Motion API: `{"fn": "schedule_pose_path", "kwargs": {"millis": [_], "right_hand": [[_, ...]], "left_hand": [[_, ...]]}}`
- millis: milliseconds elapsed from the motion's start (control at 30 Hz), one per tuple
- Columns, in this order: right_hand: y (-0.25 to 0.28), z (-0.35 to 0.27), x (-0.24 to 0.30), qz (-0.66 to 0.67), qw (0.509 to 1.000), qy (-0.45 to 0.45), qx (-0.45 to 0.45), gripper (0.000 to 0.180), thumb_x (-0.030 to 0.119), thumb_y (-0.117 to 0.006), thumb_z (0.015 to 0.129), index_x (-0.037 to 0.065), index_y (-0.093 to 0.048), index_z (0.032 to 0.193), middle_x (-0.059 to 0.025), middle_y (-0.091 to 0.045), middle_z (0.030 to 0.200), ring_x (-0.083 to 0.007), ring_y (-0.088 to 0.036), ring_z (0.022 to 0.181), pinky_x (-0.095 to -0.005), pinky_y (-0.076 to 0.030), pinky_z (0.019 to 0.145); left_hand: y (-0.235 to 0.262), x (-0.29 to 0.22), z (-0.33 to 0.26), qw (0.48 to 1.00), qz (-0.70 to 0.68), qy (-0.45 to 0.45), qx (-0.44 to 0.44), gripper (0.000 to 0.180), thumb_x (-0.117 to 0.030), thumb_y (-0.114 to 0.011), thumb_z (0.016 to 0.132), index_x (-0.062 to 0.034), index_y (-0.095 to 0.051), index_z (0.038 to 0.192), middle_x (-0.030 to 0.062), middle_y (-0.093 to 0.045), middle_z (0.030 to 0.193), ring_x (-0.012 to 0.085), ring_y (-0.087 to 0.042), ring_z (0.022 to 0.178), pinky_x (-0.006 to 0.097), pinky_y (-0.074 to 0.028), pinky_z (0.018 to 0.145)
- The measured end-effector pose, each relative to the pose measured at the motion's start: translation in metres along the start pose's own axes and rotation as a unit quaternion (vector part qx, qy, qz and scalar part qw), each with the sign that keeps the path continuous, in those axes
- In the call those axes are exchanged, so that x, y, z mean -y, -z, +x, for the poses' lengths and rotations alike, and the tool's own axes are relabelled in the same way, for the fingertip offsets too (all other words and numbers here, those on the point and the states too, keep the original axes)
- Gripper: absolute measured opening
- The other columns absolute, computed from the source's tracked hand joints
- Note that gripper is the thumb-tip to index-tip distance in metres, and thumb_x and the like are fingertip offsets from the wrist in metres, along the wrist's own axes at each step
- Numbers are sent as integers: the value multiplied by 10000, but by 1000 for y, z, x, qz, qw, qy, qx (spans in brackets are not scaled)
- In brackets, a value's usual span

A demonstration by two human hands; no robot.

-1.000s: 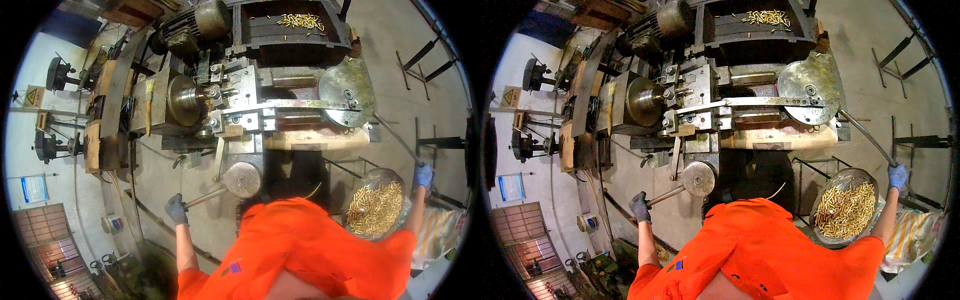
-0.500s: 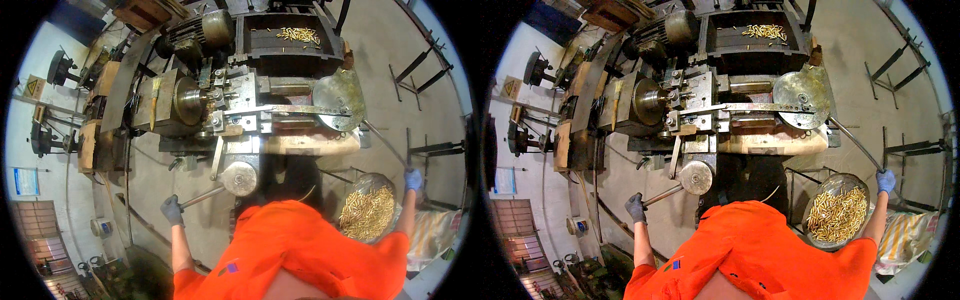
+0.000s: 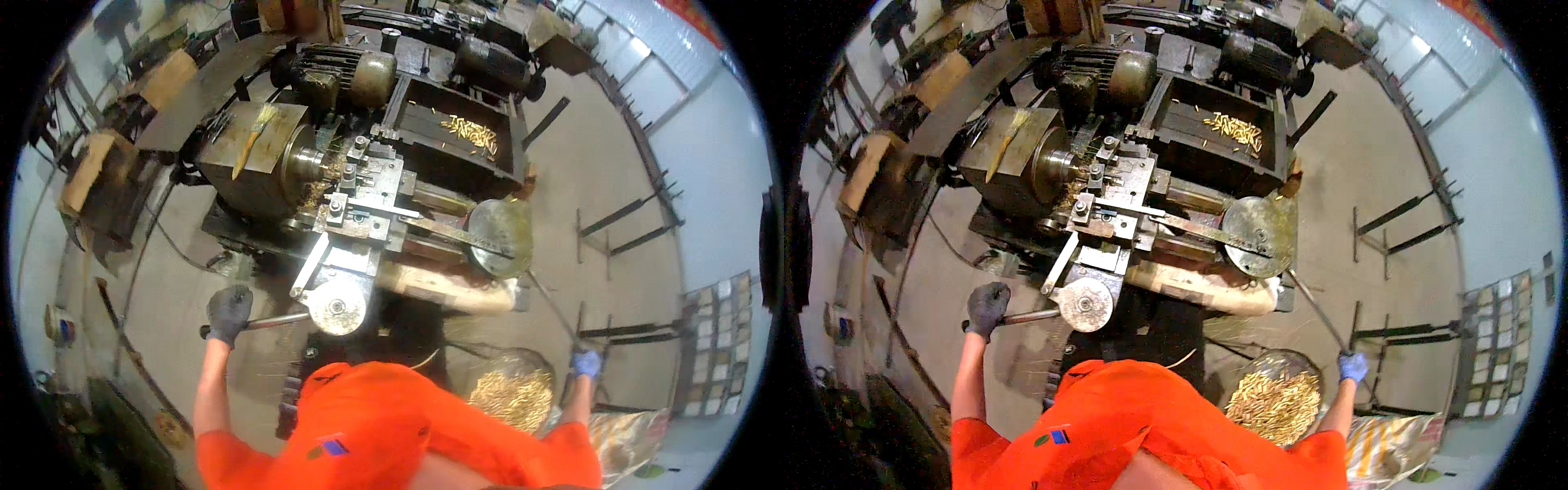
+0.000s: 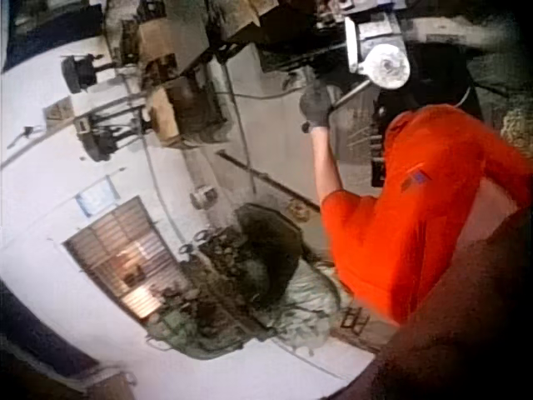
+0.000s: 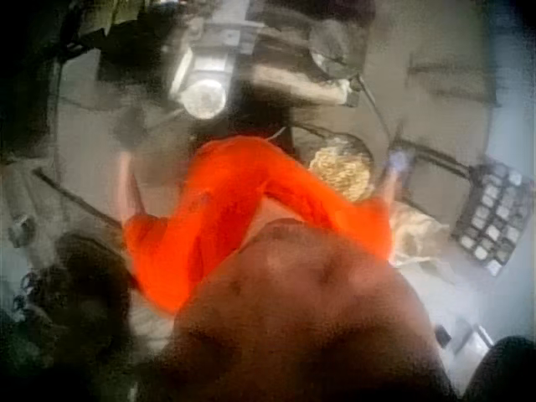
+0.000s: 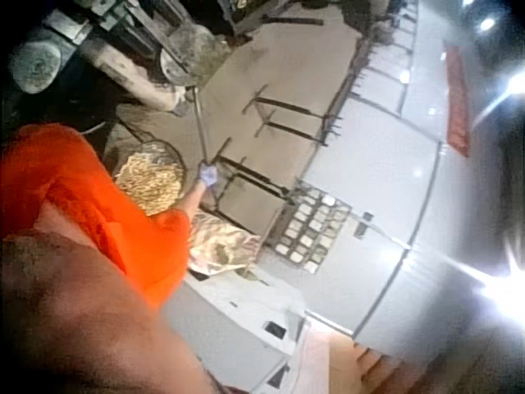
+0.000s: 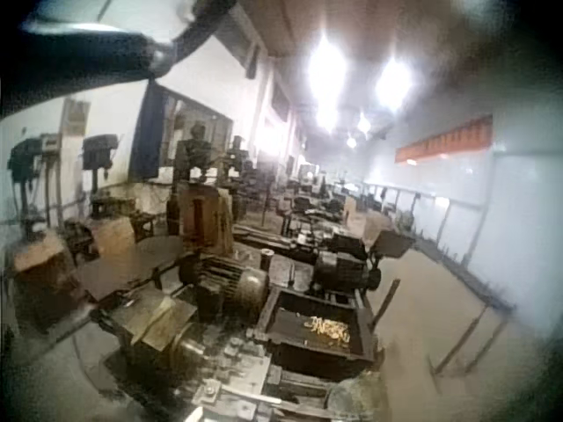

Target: The person operates a metalworking lathe in a factory setting. They use a long metal rod to manipulate the machine's components and a lever to control the process, while wearing protective gloves. The task involves repetitive adjustments to the machinery to process small metal parts.

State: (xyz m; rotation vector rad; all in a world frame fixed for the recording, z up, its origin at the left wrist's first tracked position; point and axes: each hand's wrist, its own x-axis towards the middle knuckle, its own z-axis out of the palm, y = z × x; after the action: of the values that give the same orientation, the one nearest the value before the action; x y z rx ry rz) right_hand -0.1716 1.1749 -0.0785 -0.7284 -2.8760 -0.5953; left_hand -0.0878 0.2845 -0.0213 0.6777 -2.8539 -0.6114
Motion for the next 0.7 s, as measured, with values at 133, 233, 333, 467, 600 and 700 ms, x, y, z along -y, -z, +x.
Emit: {"fn": "schedule_pose_path", "kwargs": {"millis": [133, 233, 333, 467, 600, 700], "right_hand": [[49, -13, 33, 47, 993, -57, 95, 573, 545, -624, 690, -12, -677, 815, -249, -643, 849, -377, -638, 836, -449, -501, 718], [74, -20, 44, 83, 987, -73, 120, 515, 503, -644, 673, 6, -683, 803, -228, -648, 842, -361, -639, 836, -431, -502, 729], [89, -25, 51, 77, 986, -81, 126, 409, 441, -625, 673, 54, -697, 783, -173, -664, 787, -321, -653, 779, -401, -510, 714], [85, -26, 49, 72, 985, -85, 134, 373, 424, -619, 678, 81, -694, 801, -135, -670, 736, -300, -658, 768, -384, -507, 727], [91, -32, 51, 73, 985, -87, 129, 405, 447, -623, 679, 79, -690, 835, -141, -671, 759, -310, -653, 789, -386, -505, 736], [98, -32, 54, 73, 982, -88, 150, 516, 503, -634, 685, 28, -677, 884, -209, -645, 899, -350, -629, 878, -414, -495, 777]], "left_hand": [[-5, 5, 4, 997, -62, -13, 38, 236, -279, -588, 785, -59, -669, 807, 174, -625, 762, 338, -614, 700, 401, -469, 610], [-8, 9, 1, 997, -73, 36, 14, 243, -289, -600, 772, -78, -682, 861, 167, -637, 835, 344, -617, 774, 401, -486, 676], [0, 3, 4, 996, -54, 47, 42, 253, -293, -598, 769, -83, -686, 881, 161, -641, 870, 345, -617, 797, 399, -492, 702], [-4, 9, 3, 998, -40, 22, 30, 241, -279, -587, 770, -81, -684, 867, 162, -638, 880, 346, -615, 800, 406, -492, 711], [-1, 5, 3, 998, -51, 25, 24, 238, -277, -593, 761, -82, -683, 864, 167, -637, 878, 346, -615, 806, 411, -491, 714], [-2, 8, 2, 998, -49, 21, 15, 248, -283, -602, 761, -71, -680, 862, 170, -637, 864, 348, -613, 796, 412, -489, 708]]}}
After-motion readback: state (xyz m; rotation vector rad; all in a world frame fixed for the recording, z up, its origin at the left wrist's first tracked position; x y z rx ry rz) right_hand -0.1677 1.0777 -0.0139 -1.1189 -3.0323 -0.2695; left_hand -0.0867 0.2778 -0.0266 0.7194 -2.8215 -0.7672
